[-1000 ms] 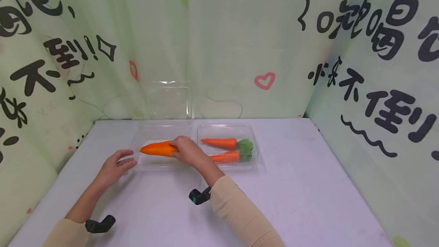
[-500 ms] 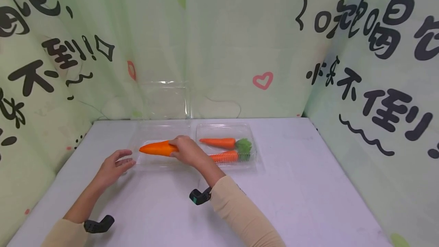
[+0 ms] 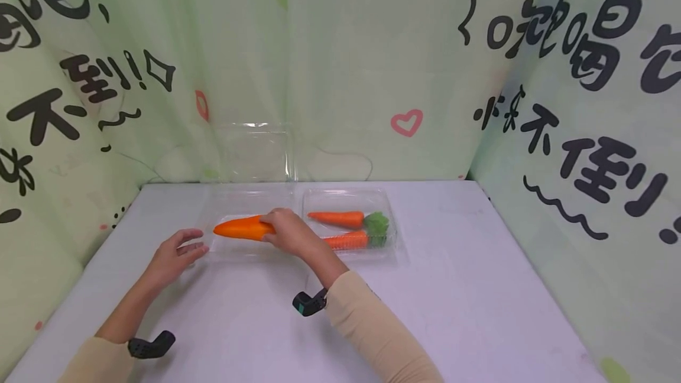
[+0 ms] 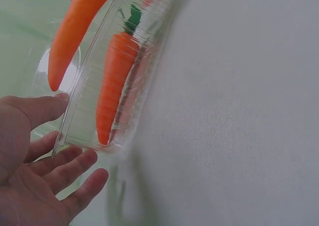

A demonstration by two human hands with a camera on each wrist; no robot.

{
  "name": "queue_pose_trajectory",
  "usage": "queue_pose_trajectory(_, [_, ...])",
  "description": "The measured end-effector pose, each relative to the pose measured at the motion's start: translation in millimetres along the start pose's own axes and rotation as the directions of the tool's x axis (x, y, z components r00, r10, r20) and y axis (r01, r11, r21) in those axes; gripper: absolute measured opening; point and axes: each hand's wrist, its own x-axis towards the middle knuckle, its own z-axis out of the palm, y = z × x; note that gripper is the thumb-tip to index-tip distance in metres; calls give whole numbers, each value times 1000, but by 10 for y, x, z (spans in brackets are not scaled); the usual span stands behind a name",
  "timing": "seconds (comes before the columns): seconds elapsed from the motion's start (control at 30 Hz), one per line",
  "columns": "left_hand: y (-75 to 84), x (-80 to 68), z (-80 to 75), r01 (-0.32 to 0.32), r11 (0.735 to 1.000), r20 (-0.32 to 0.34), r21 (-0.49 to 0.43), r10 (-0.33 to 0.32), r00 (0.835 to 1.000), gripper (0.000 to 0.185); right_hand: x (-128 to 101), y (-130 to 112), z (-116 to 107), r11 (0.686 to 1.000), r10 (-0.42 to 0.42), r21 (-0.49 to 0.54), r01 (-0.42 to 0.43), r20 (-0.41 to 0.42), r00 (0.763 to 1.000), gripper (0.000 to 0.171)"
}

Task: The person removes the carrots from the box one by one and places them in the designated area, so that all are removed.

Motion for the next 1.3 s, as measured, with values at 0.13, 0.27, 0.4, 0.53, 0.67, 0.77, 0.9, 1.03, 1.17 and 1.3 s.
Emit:
queue_pose_trajectory(0.13, [-15,6,-7,-2,1000,1,6,2,1000,59,-4,-1,1,1000,2,0,-2,5,1000,43])
queue_pose_trajectory(0.27, [-19,11,-4,-2,1000,-1,6,2,1000,58,-4,-6,-5,1000,8,7,-8,5,1000,43])
queue_pose_trajectory(0.4, [-13,12,1,1,1000,1,3,-1,1000,58,1,-2,-3,1000,8,2,-8,10,1000,43])
queue_pose_trajectory(0.53, [-12,13,3,20,1000,2,0,-20,1000,58,4,2,11,1000,9,0,-9,11,1000,43])
queue_pose_trajectory(0.67, [-9,17,-1,26,1000,2,-7,-26,1000,58,9,2,16,1000,7,5,-7,6,1000,42])
queue_pose_trajectory(0.77, [-6,14,-10,17,1000,4,-8,-17,1000,58,14,5,13,1000,2,7,-2,7,1000,42])
queue_pose_trajectory(0.9, [-3,12,-18,0,1000,13,-18,0,1000,60,15,22,20,1000,3,18,-3,9,1000,42])
queue_pose_trajectory(1.03, [-8,9,-24,-3,1000,20,-20,4,1000,60,14,38,23,1000,9,21,-9,5,1000,42])
queue_pose_trajectory(1.17, [-13,8,-24,1,1000,20,-11,-1,1000,59,-1,38,4,1000,22,13,-22,1,1000,42])
queue_pose_trajectory(1.3, [-11,13,-22,6,1000,22,-9,-5,1000,60,-14,36,-18,1000,25,10,-25,-1,1000,43])
